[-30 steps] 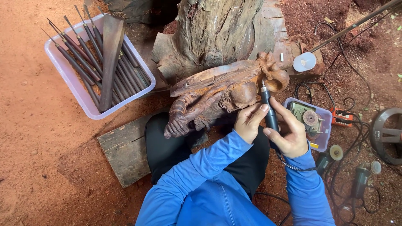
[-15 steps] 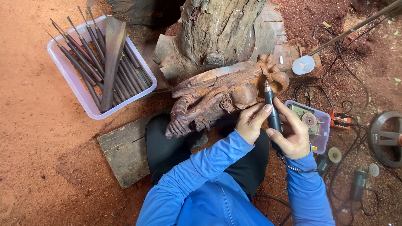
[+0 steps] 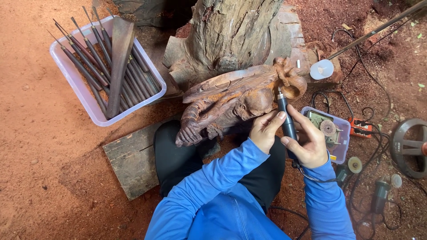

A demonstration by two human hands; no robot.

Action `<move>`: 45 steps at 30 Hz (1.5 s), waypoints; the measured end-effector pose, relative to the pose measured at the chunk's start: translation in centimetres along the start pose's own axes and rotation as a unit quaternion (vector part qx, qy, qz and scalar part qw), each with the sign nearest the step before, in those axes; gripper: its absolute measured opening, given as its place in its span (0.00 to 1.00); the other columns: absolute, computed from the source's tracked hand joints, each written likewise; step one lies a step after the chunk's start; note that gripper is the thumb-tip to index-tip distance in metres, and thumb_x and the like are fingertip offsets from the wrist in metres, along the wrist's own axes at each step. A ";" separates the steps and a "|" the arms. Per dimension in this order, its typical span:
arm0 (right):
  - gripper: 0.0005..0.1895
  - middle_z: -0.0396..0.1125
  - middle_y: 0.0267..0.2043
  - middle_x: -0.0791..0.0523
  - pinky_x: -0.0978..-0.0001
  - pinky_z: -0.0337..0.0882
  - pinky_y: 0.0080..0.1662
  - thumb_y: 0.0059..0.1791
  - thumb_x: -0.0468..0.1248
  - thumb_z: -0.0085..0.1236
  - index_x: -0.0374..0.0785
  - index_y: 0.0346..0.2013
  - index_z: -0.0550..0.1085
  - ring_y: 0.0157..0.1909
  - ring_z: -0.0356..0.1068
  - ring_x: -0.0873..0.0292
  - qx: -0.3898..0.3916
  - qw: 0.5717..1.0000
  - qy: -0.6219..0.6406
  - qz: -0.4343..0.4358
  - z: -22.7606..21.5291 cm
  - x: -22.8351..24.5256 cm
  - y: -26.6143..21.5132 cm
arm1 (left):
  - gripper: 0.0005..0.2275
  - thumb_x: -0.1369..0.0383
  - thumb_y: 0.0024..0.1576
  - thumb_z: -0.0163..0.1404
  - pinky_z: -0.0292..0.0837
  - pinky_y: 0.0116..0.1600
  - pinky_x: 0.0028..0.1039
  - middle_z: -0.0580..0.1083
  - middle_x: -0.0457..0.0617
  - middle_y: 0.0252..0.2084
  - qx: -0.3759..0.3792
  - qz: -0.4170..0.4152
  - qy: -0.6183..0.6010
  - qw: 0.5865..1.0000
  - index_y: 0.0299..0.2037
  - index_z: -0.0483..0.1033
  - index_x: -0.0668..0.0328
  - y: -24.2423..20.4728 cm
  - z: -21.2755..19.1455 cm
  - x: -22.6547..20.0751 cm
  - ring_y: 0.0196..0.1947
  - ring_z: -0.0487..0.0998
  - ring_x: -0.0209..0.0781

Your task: Using a rotary tool to carve fine details and textures into a wooden statue of a monk.

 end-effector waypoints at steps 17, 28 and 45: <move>0.40 0.73 0.42 0.41 0.72 0.76 0.27 0.41 0.28 0.64 0.30 0.69 0.66 0.33 0.72 0.58 0.017 1.000 -0.007 -0.010 -0.7 0.1 0.2 | 0.07 0.61 0.62 0.57 0.71 0.51 0.23 0.74 0.38 0.25 -0.004 0.001 0.002 1.000 0.33 0.83 0.50 -0.2 0.6 -0.7 0.36 0.71 0.26; 0.41 0.72 0.47 0.41 0.69 0.77 0.27 0.41 0.28 0.64 0.29 0.69 0.65 0.34 0.74 0.56 0.016 0.999 -0.016 -0.028 -0.9 0.5 0.6 | 0.06 0.62 0.61 0.58 0.71 0.52 0.23 0.74 0.37 0.26 0.001 0.006 -0.012 1.000 0.35 0.84 0.49 0.0 1.0 -1.1 0.37 0.71 0.26; 0.32 0.74 0.43 0.39 0.68 0.79 0.15 0.46 0.40 0.53 0.19 0.60 0.68 0.15 0.75 0.54 -0.003 0.977 0.215 0.001 -2.9 -1.9 -4.9 | 0.11 0.62 0.64 0.56 0.76 0.50 0.23 0.80 0.56 0.42 0.120 -0.056 -0.181 0.975 0.48 0.82 0.62 -3.9 3.1 -3.2 0.39 0.81 0.38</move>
Point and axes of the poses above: each hand's wrist, its own y-axis towards the middle knuckle, its own z-axis out of the palm, x = y × z, the point moved 7 cm from there along y, towards the middle knuckle
